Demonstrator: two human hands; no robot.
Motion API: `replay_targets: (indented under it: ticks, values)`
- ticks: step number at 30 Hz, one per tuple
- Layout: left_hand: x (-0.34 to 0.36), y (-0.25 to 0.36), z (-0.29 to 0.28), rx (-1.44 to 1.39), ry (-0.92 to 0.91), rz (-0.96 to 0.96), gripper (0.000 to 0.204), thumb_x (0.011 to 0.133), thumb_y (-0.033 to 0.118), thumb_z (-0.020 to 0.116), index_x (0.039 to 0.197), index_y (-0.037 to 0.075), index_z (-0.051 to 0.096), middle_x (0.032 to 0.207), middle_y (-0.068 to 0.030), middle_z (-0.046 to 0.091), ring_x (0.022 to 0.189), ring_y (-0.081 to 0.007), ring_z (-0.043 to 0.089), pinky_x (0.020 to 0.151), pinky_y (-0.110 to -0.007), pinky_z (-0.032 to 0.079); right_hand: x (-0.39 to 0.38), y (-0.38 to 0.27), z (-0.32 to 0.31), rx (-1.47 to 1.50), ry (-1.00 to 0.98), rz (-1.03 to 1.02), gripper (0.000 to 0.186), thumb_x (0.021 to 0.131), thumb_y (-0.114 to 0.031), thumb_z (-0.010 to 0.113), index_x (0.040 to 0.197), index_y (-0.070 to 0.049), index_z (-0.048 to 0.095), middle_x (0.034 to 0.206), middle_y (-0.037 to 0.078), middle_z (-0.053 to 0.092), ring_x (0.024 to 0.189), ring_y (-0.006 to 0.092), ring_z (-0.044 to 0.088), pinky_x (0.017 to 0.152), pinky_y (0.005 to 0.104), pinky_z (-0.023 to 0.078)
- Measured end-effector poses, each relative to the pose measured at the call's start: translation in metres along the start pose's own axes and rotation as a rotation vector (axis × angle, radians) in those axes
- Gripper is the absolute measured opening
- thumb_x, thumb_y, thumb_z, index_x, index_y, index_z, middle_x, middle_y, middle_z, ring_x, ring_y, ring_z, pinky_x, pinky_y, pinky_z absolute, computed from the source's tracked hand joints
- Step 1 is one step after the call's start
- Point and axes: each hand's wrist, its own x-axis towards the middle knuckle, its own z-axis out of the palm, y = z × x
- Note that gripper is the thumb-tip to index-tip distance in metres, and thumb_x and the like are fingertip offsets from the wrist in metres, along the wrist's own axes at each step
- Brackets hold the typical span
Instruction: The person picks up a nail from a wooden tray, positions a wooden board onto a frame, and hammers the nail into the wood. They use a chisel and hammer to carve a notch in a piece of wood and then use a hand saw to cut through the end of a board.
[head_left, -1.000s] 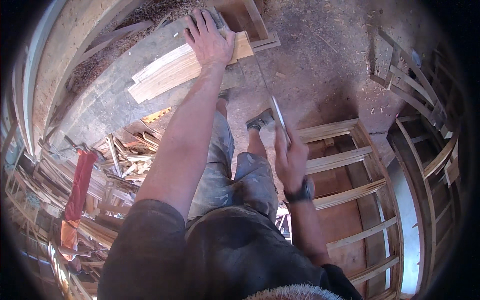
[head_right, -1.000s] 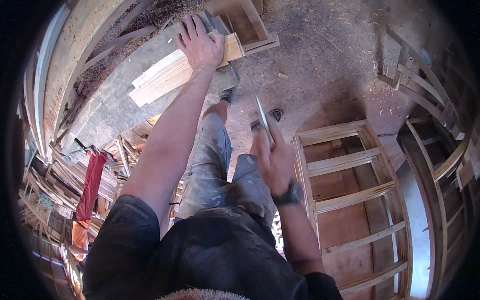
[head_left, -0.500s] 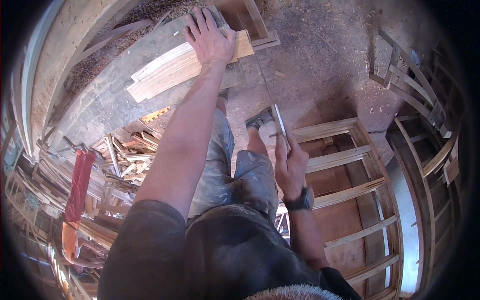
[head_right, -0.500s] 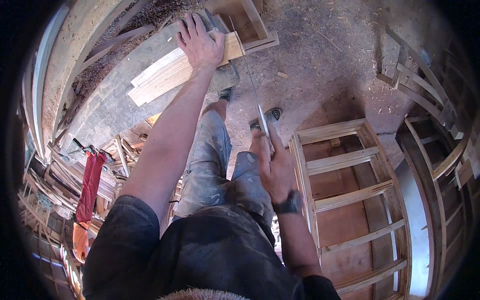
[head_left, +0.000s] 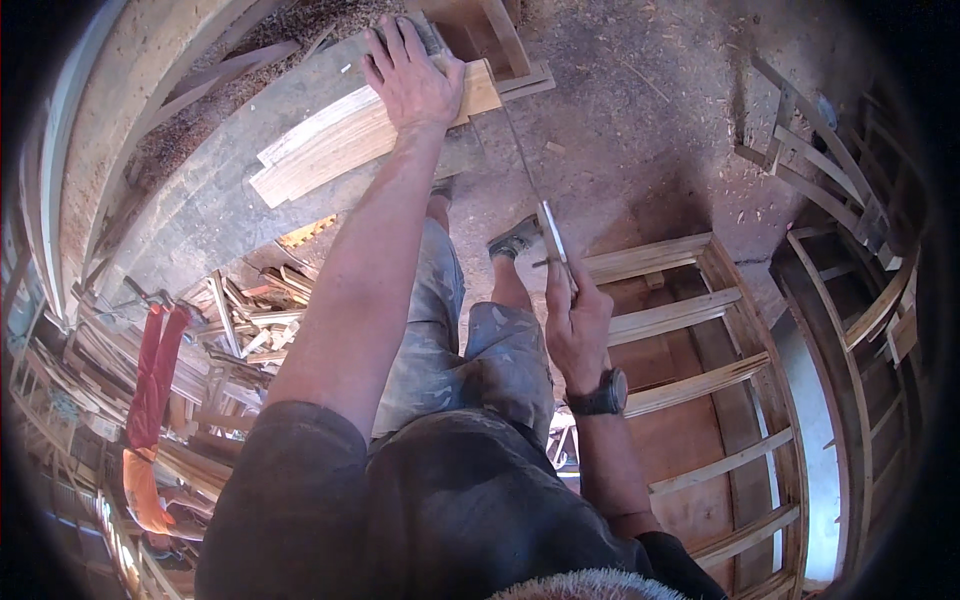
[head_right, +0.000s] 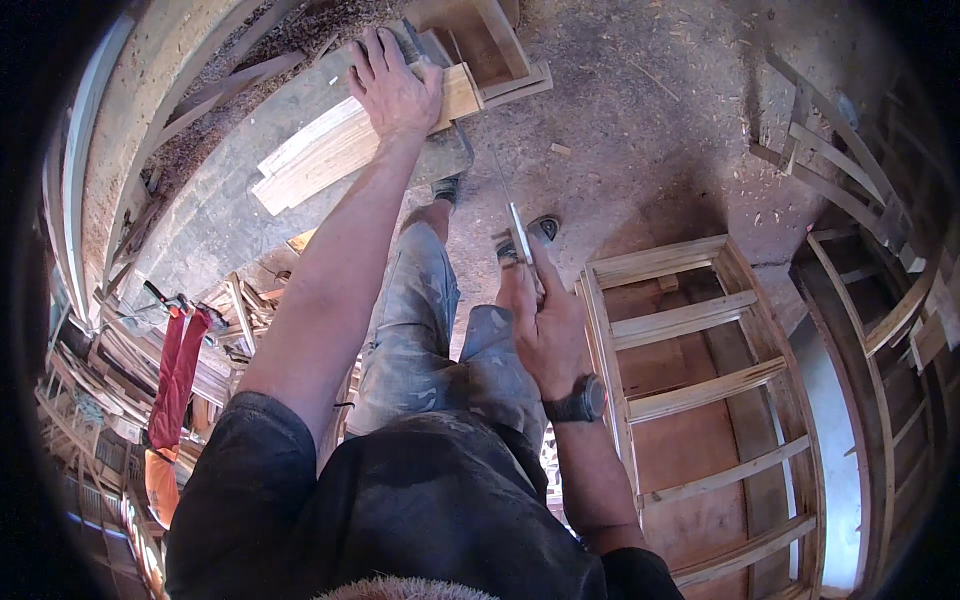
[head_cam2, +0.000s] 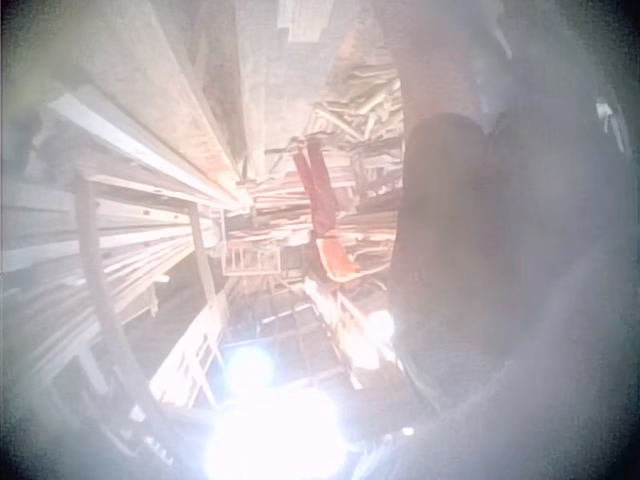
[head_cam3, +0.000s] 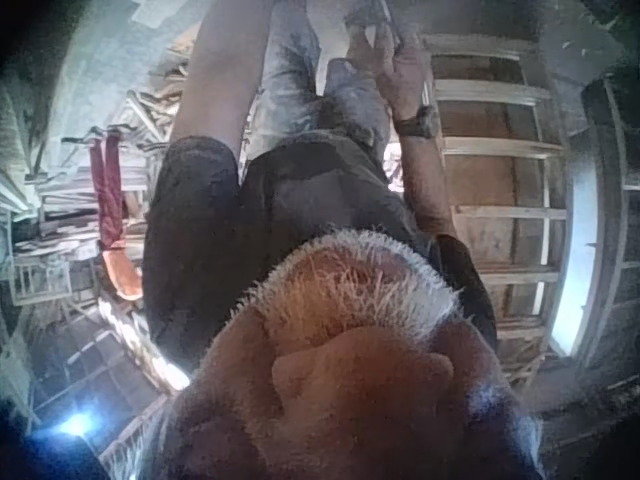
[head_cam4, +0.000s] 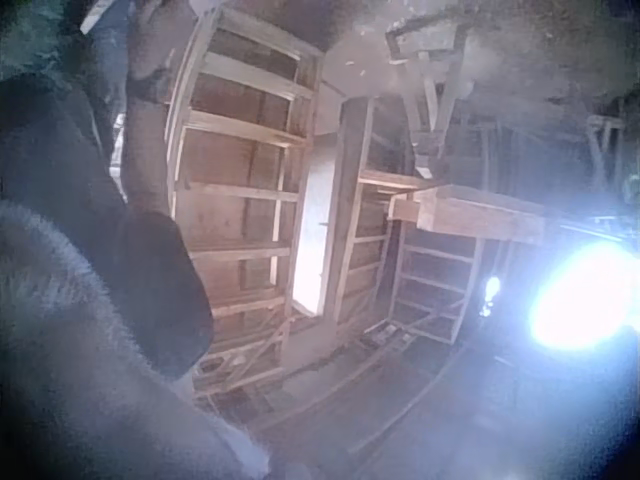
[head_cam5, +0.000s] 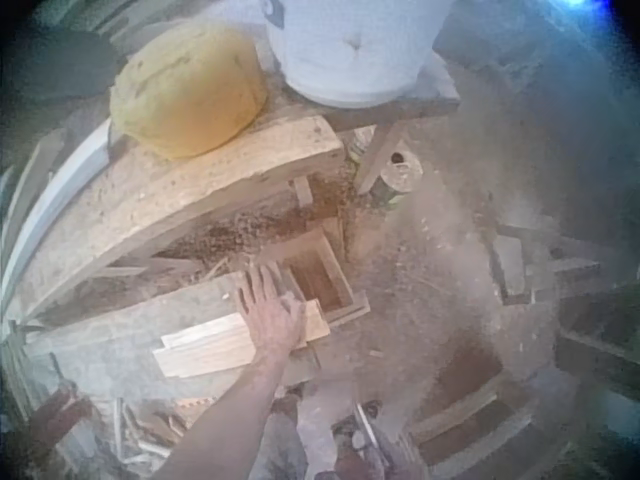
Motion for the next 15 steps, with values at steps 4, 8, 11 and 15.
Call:
replay_targets:
  ticks: [4,8,11,15]
  values:
    - [-0.002,0.023,0.001,-0.008,-0.01,0.026,0.081,0.09,0.042,0.055,0.156,0.001,0.036,0.168,-0.0183,0.026,0.157,-0.0412,0.015,0.125,-0.058,0.013,0.116,0.003,0.037,-0.144,0.044,-0.101,0.038,0.104,-0.033,0.052,0.126,-0.006,0.067,0.084,0.027,0.07,0.081,0.0474,0.07,0.07,0.0533,0.054]
    - [0.0,0.009,0.0,0.017,0.021,0.053,0.081,0.091,0.042,0.055,0.156,-0.001,0.036,0.168,-0.0198,0.026,0.157,-0.0423,0.015,0.125,-0.058,0.013,0.129,-0.015,0.046,-0.066,0.057,-0.12,0.037,0.104,-0.033,0.051,0.122,-0.005,0.068,0.091,0.03,0.069,0.088,0.0515,0.066,0.075,0.057,0.053]
    - [0.0,0.004,0.0,0.031,-0.019,0.028,0.081,0.091,0.043,0.054,0.156,-0.002,0.035,0.168,-0.02,0.025,0.156,-0.0429,0.015,0.125,-0.058,0.013,0.066,-0.006,0.029,0.019,0.043,-0.027,0.04,0.104,-0.032,0.052,0.132,-0.006,0.065,0.095,0.029,0.071,0.089,0.0482,0.069,0.075,0.0531,0.054]
    - [0.001,0.003,-0.004,0.048,-0.005,0.036,0.081,0.091,0.043,0.055,0.156,-0.001,0.035,0.168,-0.0201,0.026,0.156,-0.0429,0.016,0.125,-0.058,0.013,0.002,-0.001,-0.002,0.078,-0.051,0.077,0.043,0.105,-0.032,0.053,0.137,-0.006,0.063,0.097,0.026,0.072,0.088,0.0449,0.071,0.076,0.0487,0.055]
